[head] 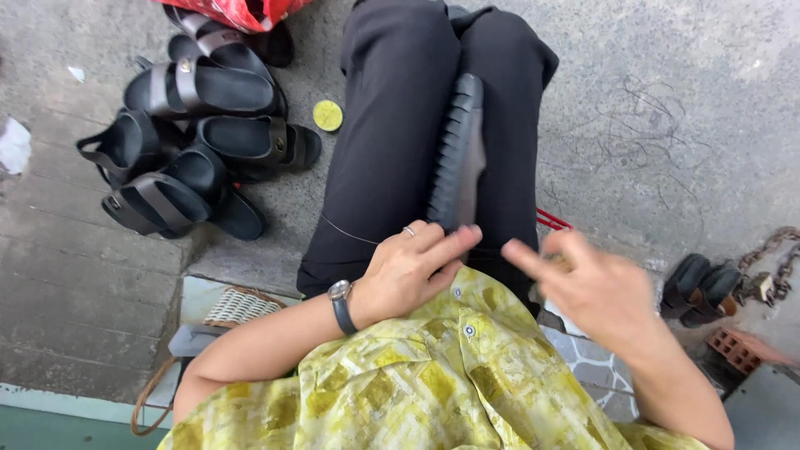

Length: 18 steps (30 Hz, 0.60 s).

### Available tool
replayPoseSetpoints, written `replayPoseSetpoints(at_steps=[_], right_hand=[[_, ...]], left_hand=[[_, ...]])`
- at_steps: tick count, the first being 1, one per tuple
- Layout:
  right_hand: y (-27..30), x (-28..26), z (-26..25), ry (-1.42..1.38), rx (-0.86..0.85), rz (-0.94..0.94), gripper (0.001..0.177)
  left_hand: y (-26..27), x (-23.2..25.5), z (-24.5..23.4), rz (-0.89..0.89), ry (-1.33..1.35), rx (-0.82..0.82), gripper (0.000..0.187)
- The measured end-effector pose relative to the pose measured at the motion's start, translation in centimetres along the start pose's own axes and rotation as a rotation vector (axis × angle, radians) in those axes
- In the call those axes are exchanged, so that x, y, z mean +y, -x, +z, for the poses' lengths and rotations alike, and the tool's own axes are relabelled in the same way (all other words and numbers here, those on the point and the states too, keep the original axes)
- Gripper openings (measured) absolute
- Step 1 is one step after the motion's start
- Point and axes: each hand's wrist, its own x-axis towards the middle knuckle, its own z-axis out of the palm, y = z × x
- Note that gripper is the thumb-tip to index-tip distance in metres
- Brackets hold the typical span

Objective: A person is hand-stitching the rubber sole of a black sandal using a needle and heavy thread.

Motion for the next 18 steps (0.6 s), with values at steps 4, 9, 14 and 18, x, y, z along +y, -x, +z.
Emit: replayPoseSetpoints(at_steps=[4, 9, 14, 18], right_hand=[[-0.1, -1.7, 2.4, -0.549, 0.004, 0.023, 0.031], [-0.3, -3.0, 4.8, -0.543, 0.024, 0.028, 0.022], [2.0, 1.3, 7.8, -1.378, 0.917, 0.345, 0.042], [5.6, 5.5, 2.1, -0.018, 0.156, 0.697, 0.018]], left_hand=[[-0.1, -0.2, -0.2, 0.283, -0.001, 0.12, 0.013], [0.7, -0.6, -1.0, 0.473, -0.04, 0.178, 0.016], [0.7, -0.7, -2.1, 0.498, -0.057, -0.035, 0.006], [0.7, -0.6, -2.8, 0.419, -0.013, -0.011, 0.015]])
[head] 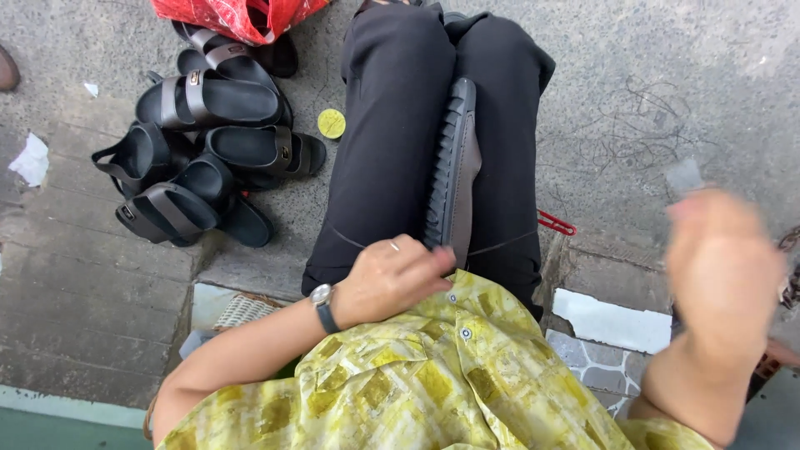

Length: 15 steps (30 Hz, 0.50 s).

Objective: A person is hand-stitching the rubber sole of a black sandal using a needle and heavy thread.

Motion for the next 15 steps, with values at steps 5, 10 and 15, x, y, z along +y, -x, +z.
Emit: replayPoseSetpoints(at_steps=[5, 10, 15], right_hand=[[-0.3, -7.1, 0.6, -0.47, -0.468, -0.234, 0.042], [0.5, -10.0, 3.6, -1.029, -0.612, -0.248, 0.037], [-0.4, -11.0, 4.8, -1.301, -0.62, -0.083, 0.015]], left_hand=[[-0.2, 0.0, -0.5, -0.573, -0.02, -0.393, 0.039], [-2.6, -2.2, -2.0, -0.663, 0.854, -0.033, 0.024], [-6.5, -5.8, -1.1, -0.743, 1.072, 0.071, 0.038]])
